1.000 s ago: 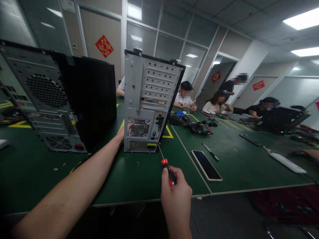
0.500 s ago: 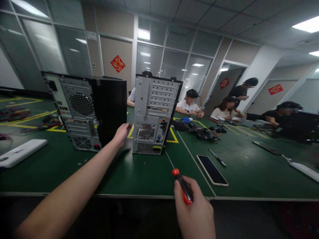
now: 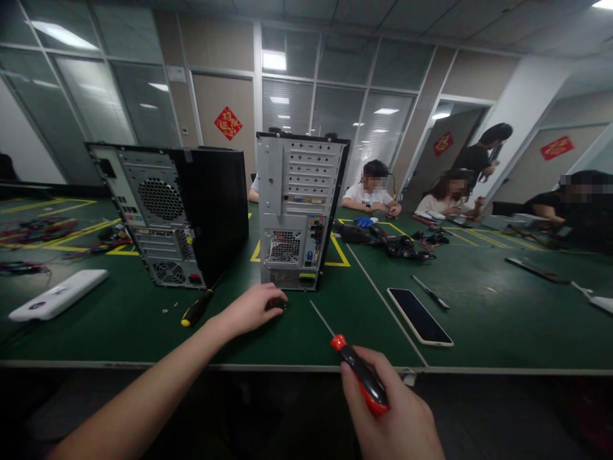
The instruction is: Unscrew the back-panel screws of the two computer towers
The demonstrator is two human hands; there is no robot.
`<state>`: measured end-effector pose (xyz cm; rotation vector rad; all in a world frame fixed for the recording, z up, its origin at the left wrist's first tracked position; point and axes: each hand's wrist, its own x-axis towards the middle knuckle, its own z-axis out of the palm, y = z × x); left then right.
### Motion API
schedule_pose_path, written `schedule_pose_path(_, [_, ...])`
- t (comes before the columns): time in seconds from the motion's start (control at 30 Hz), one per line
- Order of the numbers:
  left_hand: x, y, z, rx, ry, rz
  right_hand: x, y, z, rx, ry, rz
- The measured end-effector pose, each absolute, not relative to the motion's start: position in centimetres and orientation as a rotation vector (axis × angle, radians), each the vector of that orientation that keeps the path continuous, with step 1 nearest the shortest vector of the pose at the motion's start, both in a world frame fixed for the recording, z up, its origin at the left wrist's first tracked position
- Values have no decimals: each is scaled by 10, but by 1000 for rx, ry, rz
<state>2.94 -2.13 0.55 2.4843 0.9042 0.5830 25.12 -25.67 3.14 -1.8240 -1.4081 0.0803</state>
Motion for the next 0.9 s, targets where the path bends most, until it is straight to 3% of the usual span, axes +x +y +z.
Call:
schedule_pose_path(0.17, [45, -12, -12, 2505, 936, 480, 247, -257, 28, -1800, -1406, 95])
schedule_pose_path(0.37, [39, -22, -10, 2339, 936, 648, 249, -253, 23, -1786, -1487, 127])
schedule_pose_path(0.67, [19, -62, -11, 835, 674, 865, 239, -257, 30, -1648, -1639, 70])
schedule_pose_path(0.9, [19, -74, -8, 568, 507, 871, 234, -256, 27, -1579, -1754, -19])
